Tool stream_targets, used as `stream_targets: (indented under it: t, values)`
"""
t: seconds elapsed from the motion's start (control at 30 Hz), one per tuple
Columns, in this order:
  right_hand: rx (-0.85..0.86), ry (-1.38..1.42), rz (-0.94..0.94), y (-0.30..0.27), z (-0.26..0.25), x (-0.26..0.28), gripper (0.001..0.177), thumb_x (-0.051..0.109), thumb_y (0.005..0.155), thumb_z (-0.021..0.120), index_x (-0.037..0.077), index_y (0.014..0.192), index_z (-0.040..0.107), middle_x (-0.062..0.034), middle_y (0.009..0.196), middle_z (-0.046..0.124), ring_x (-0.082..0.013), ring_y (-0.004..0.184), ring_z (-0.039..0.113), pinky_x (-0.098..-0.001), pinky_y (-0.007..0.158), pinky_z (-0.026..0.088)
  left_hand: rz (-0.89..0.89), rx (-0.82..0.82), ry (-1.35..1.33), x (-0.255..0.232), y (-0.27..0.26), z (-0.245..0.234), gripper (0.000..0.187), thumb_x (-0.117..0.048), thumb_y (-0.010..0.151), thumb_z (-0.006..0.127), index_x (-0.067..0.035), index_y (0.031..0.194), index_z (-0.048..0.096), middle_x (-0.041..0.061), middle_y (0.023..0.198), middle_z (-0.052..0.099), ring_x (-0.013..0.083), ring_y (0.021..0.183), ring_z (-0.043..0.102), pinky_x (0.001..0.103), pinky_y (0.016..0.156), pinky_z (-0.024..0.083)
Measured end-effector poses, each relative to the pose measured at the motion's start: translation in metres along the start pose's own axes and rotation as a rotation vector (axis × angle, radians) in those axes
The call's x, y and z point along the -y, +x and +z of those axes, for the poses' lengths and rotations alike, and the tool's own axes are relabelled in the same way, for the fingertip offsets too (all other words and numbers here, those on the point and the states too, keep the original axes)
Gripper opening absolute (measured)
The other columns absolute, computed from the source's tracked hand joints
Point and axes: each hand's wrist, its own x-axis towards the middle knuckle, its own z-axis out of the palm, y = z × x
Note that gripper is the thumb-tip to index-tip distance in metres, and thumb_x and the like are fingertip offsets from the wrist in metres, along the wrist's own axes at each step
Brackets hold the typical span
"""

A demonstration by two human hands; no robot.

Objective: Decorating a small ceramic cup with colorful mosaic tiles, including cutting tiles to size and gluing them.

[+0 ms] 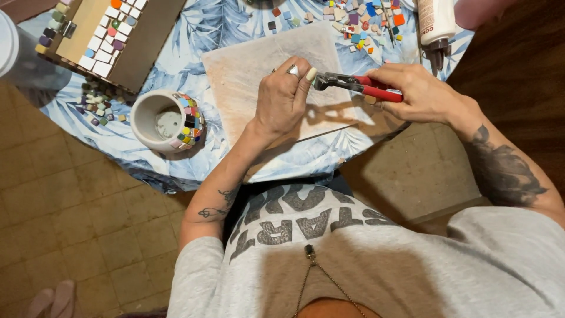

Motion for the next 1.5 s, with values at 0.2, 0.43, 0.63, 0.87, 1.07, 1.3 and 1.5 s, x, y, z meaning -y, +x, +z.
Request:
stream_targets:
  t: [0.2,0.43,0.63,0.87,1.07,1.3,1.5]
  values:
    - [-0.008,-0.017,-0.029,-0.002,0.004,-0.001,0.046,0.022,0.075,0.046,-0.001,0.115,0.046,-0.0161,0.090,0.054,-0.0290,0.079,0.052,-0.0394,0.070,0.040,0.002,0.005,0.090,-0.001,-0.002,0.000,0.027,-0.020,0.091,0.032,-0.007,0.069,0.038,0.002,0.062,0.034,0.0145,0.045,0.032,0.027,0.034,0.031]
    - [-0.025,-0.020,0.030,-0.003,0.005,-0.001,0.048,0.010,0.065,0.052,-0.002,0.111,0.048,-0.0197,0.093,0.056,-0.0324,0.077,0.054,-0.0400,0.069,0.042,-0.022,0.002,-0.064,-0.002,0.000,-0.001,0.031,-0.020,0.092,0.031,-0.006,0.064,0.035,0.001,0.061,0.033,0.0125,0.049,0.031,0.026,0.040,0.028]
    - [-0.012,0.005,0.086,-0.008,-0.002,0.006,0.040,0.012,0.069,0.049,0.000,0.108,0.049,-0.0184,0.091,0.057,-0.0317,0.074,0.053,-0.0397,0.067,0.041,-0.057,0.097,-0.241,0.003,0.000,0.003,0.028,-0.021,0.092,0.029,-0.008,0.067,0.036,0.002,0.061,0.036,0.0130,0.053,0.036,0.026,0.047,0.032]
    - [-0.022,-0.029,0.156,-0.022,-0.002,0.003,0.034,0.018,0.076,0.051,-0.001,0.104,0.050,-0.0180,0.089,0.057,-0.0320,0.073,0.054,-0.0386,0.065,0.042,-0.009,0.129,-0.148,0.002,0.003,0.017,0.023,-0.016,0.091,0.032,-0.006,0.071,0.037,0.004,0.064,0.037,0.0155,0.052,0.036,0.028,0.046,0.030]
    - [-0.035,-0.022,0.193,-0.029,-0.003,0.003,0.036,0.015,0.073,0.051,0.000,0.105,0.050,-0.0172,0.090,0.056,-0.0304,0.075,0.053,-0.0369,0.066,0.041,-0.004,0.117,-0.179,-0.001,0.007,0.025,0.022,-0.014,0.090,0.033,-0.006,0.071,0.039,0.003,0.065,0.039,0.0141,0.052,0.037,0.026,0.045,0.032]
    - [-0.015,-0.044,0.218,-0.035,0.003,-0.001,0.045,0.017,0.075,0.051,0.001,0.117,0.045,-0.0192,0.096,0.052,-0.0327,0.081,0.051,-0.0408,0.070,0.041,0.000,0.108,-0.155,-0.001,0.005,0.030,0.023,-0.017,0.091,0.032,-0.007,0.072,0.039,0.002,0.068,0.041,0.0142,0.052,0.039,0.027,0.044,0.033]
    - [-0.029,-0.023,0.241,-0.039,0.011,-0.008,0.041,0.015,0.072,0.053,0.000,0.109,0.046,-0.0183,0.089,0.054,-0.0330,0.075,0.052,-0.0407,0.068,0.041,-0.033,0.094,-0.139,0.004,0.001,0.039,0.026,-0.020,0.091,0.029,-0.008,0.070,0.037,0.002,0.067,0.038,0.0122,0.048,0.035,0.026,0.039,0.029]
